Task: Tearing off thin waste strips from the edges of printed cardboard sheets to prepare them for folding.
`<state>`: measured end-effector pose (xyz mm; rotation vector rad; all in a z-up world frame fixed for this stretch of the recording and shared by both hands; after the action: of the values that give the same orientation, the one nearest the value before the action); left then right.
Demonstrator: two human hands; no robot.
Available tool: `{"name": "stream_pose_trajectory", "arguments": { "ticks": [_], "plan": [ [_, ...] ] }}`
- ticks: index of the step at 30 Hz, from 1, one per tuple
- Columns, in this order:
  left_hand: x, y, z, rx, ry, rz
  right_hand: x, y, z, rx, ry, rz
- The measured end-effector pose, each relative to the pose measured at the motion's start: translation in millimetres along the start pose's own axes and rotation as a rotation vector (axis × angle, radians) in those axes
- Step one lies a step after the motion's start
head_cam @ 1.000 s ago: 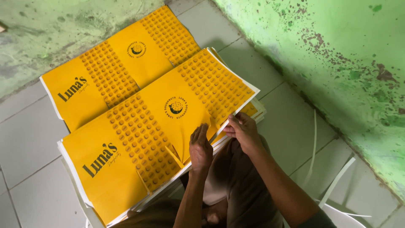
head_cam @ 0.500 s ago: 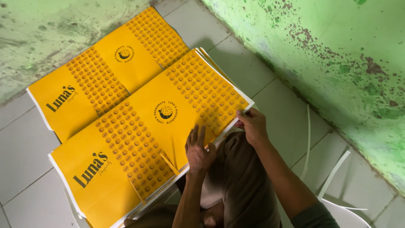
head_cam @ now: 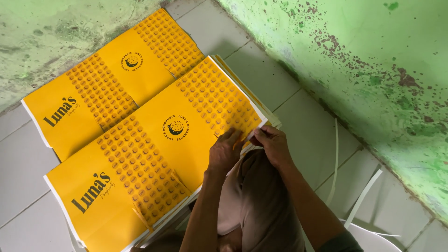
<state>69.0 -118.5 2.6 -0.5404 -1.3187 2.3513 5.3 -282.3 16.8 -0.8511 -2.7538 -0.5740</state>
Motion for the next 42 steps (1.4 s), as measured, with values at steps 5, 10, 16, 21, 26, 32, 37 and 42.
{"name": "stream_pose_trajectory", "arguments": {
  "ticks": [5, 10, 16, 21, 26, 32, 37, 42],
  "plan": [
    [13.7, 20.0, 6.0, -0.325, 0.076, 0.251, 9.7, 2.1, -14.6, -0.040, 0.024, 0.086],
    [26.9, 20.7, 17.8, -0.393, 0.110, 0.419, -7.2, -16.2, 13.5, -0.047, 0.004, 0.147],
    [34.6, 18.9, 18.7, -0.420, 0.110, 0.497, -6.9, -14.9, 14.4, -0.035, -0.051, 0.086],
    [38.3, 14.5, 21.0, -0.486, 0.052, 0.518, 5.2, -0.2, -2.9, 0.005, -0.039, 0.025],
    [38.5, 11.9, 21.1, -0.473, 0.015, 0.517, 8.9, 2.1, -8.7, 0.132, -0.059, -0.040],
    [43.1, 19.3, 16.4, -0.480, 0.005, 0.497, 5.2, -12.9, 0.6, 0.234, -0.043, -0.124],
    [46.4, 10.8, 18.6, -0.452, -0.051, 0.480, -8.8, -43.2, 27.9, 0.256, -0.002, -0.141],
    [42.6, -14.0, 35.4, -0.428, -0.025, 0.480, 15.0, -3.1, -19.1, 0.055, 0.075, 0.011]
  ]
}}
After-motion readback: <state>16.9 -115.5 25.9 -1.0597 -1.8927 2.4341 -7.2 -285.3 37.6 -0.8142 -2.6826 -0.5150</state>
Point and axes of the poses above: each hand's wrist, its own x-axis away from the middle knuckle, its own y-axis out of the palm, z = x × y, the point moved 5 cm from there along -x, towards the middle knuckle, and after that the axes turned 9 degrees about -x, right-handed, at the moved point
